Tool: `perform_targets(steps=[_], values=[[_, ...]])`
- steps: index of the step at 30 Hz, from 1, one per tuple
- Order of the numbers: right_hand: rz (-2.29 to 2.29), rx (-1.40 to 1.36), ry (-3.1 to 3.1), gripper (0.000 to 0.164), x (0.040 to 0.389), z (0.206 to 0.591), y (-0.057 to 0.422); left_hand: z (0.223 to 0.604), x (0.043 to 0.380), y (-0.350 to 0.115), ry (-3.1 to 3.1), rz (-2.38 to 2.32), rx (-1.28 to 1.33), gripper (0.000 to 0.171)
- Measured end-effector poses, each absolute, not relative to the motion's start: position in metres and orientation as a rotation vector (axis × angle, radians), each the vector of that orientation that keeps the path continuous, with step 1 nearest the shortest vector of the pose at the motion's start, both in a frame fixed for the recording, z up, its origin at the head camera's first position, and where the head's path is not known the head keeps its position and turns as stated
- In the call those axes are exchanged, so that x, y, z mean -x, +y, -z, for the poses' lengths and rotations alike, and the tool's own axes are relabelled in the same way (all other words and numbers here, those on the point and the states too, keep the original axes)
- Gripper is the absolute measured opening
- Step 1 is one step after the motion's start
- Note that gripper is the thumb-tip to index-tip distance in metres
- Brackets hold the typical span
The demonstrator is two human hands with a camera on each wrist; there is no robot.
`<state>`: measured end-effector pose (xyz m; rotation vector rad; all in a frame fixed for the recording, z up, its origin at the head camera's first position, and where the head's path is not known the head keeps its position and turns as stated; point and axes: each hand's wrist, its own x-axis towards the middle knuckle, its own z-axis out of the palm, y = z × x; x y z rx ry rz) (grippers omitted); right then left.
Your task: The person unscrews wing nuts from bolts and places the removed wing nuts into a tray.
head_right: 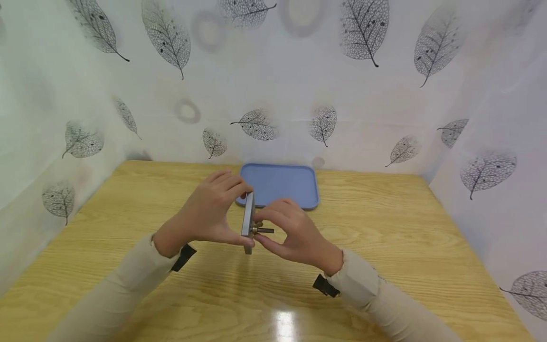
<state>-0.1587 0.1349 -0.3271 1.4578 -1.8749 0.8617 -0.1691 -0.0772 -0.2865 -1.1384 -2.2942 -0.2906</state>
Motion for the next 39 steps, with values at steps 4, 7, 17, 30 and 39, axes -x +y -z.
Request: perform_targets(steps=[4,7,17,30,39], values=[[-0.856,-1.494,-1.812,0.019,0.1597,0.3261,0.1329,0.2867,0.1690,-0.0777,-2.293,0.292,1.140,0.084],[-0.849,-1.512,-1.776,0.015,0.1603,0.3249,0.1317,0.2869,0.1691,-0.0779,-2.292,0.286,1.139,0.084],[-0.696,-1.499,-1.689,0.011,0.1603,0.3232,0.1292,0.2877,0.1685,-0.0788,-2.282,0.281,1.140,0.084],[-0.842,-1.551,-1.743,0.026,0.1605,0.3229,0.1325,0.2900,0.1689,-0.0781,-2.276,0.287,1.144,0.084],[-1.038,-1.554,-1.787,0.026,0.1598,0.3228,0.1343,0.2894,0.1676,-0.0781,-2.279,0.302,1.146,0.083]])
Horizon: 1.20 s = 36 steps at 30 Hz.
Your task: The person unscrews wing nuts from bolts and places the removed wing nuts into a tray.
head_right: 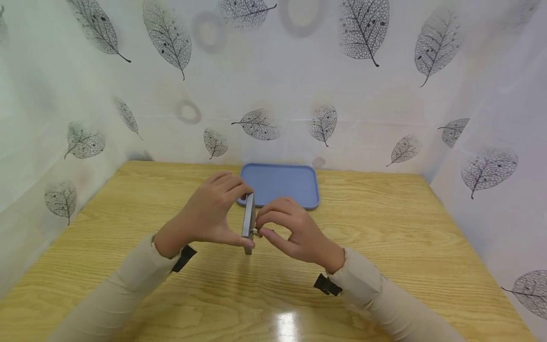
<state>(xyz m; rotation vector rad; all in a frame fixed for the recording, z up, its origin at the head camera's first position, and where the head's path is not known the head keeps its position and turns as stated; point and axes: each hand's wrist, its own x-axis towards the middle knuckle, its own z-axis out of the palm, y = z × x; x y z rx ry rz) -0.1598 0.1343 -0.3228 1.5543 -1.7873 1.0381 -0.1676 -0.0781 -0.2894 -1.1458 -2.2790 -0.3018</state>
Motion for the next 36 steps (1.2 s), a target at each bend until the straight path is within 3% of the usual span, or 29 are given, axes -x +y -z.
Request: perform_targets(steps=[7,23,36], values=[[-1.027,-1.532,-1.828,0.023,0.1586,0.3235,0.1328,0.2890,0.1681,-0.0783,-2.281,0.289,1.142,0.084],[-0.968,-1.464,-1.948,0.034,0.1597,0.3281,0.1384,0.2871,0.1680,-0.0785,-2.283,0.285,1.146,0.086],[-0.921,-1.523,-1.847,0.020,0.1630,0.3276,0.1364,0.2879,0.1684,-0.0786,-2.281,0.279,1.151,0.084]])
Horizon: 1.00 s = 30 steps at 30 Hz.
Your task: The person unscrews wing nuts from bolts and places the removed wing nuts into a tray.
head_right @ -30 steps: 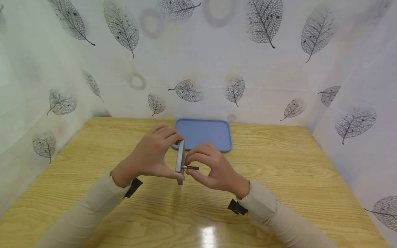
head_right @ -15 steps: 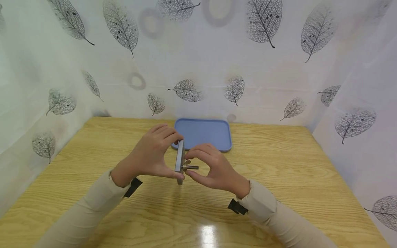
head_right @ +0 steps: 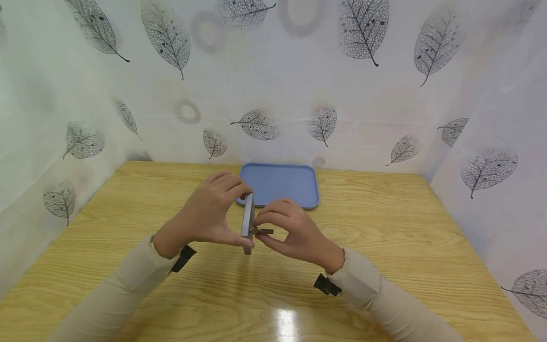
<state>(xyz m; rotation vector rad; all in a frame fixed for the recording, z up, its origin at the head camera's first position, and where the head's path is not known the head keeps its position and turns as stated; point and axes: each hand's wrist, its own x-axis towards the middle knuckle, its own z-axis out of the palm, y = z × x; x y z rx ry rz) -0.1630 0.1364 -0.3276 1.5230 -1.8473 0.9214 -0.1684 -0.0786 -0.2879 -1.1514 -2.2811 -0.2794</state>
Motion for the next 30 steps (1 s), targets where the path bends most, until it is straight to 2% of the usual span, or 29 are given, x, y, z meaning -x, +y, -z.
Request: perform_targets(steps=[16,30], values=[[-0.919,-1.608,-1.671,0.015,0.1608,0.3194,0.1314,0.2883,0.1699,-0.0783,-2.275,0.308,1.143,0.083],[-0.937,-1.520,-1.809,0.027,0.1587,0.3207,0.1344,0.2882,0.1694,-0.0787,-2.281,0.293,1.145,0.083]])
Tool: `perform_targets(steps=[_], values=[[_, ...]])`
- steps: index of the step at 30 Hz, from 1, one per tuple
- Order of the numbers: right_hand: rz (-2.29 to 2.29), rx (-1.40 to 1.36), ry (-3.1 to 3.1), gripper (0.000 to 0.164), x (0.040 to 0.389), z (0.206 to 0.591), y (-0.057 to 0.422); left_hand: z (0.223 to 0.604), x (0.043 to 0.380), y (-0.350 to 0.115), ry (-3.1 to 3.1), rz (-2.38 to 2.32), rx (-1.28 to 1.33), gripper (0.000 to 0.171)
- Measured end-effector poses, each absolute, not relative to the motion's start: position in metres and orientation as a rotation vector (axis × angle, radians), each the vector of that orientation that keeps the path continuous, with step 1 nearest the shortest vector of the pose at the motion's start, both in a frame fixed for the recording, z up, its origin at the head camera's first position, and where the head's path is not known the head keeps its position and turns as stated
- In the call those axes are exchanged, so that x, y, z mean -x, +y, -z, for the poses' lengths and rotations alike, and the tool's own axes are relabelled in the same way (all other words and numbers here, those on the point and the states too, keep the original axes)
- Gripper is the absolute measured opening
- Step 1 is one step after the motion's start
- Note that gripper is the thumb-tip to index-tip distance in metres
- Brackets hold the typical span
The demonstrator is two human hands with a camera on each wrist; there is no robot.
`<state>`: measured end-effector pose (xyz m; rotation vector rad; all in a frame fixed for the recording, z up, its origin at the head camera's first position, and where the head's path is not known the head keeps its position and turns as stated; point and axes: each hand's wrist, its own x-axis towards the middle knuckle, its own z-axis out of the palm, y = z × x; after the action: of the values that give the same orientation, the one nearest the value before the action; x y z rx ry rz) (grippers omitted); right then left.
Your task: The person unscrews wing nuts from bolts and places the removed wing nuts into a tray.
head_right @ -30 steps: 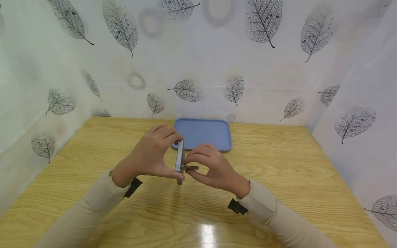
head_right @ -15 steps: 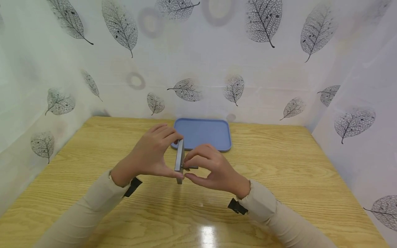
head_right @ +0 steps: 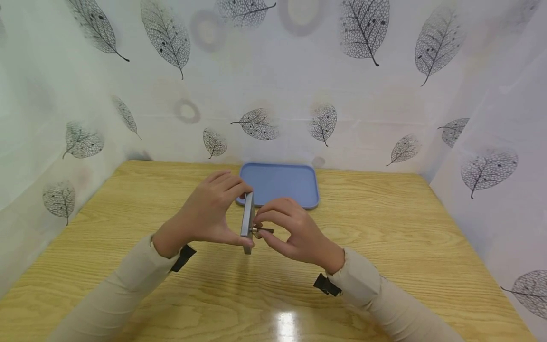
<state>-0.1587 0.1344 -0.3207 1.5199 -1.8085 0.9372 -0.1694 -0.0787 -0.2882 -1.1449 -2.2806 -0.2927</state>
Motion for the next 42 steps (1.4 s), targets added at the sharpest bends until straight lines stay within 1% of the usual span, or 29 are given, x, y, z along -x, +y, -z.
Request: perform_targets(steps=[9,20,36,42], values=[[-0.938,-1.505,-1.865,0.027,0.1597,0.3236,0.1348,0.2873,0.1687,-0.0784,-2.280,0.292,1.146,0.084],[-0.914,-1.480,-1.942,0.033,0.1599,0.3258,0.1372,0.2877,0.1699,-0.0785,-2.285,0.288,1.139,0.084],[-0.873,-1.528,-1.847,0.025,0.1622,0.3260,0.1361,0.2889,0.1704,-0.0801,-2.277,0.283,1.138,0.083],[-0.861,-1.504,-1.871,0.028,0.1618,0.3260,0.1369,0.2886,0.1706,-0.0804,-2.286,0.294,1.137,0.084]])
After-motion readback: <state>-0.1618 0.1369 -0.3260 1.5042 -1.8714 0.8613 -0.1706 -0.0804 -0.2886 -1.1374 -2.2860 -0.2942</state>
